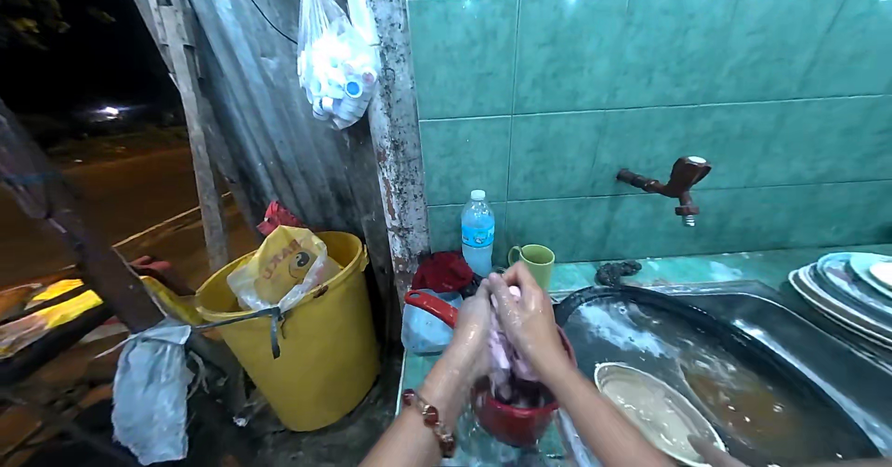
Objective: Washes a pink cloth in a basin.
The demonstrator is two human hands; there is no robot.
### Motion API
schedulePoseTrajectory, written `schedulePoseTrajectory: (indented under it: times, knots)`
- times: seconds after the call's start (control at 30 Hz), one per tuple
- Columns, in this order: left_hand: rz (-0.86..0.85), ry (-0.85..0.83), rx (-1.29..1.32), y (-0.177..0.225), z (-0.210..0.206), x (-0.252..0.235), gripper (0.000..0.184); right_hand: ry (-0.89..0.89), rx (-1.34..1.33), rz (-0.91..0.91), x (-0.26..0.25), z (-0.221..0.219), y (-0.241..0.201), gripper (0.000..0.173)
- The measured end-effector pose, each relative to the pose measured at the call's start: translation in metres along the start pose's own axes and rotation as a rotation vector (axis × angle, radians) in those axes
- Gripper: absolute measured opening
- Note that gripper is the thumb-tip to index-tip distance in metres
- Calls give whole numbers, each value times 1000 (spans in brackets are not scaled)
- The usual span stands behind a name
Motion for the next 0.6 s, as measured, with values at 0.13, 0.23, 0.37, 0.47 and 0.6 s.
schedulePoseTrajectory:
  times: [0.13,0.23,0.37,0.47,0.6]
  knots:
    - [64,-376,-409,20,18,-13,51,-392,41,-129,-35,35,34,47]
    - [-11,-499,-533,11,20,-14,35,-104,-279,-305,-35,50,45,33]
    - [-89,-134,-62,-18,-1,-11,53,287,-340,-222,-2,22,2,28]
    - [-31,-65,34,-21,3,24,50,493,-124,120,25,-13,-37,27]
    - [-23,77,226,-21,-19,6,39,351,-38,-100,2,-9,0,19]
Point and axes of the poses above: each hand's wrist, its own x-axis away from the middle knuckle, its own z-axis out of the back of the hand, y = z × x, the point moved 2 cm from there along -x, towards the middle knuckle, and after that the axes turned 13 degrees about x, right-handed, at the moved point
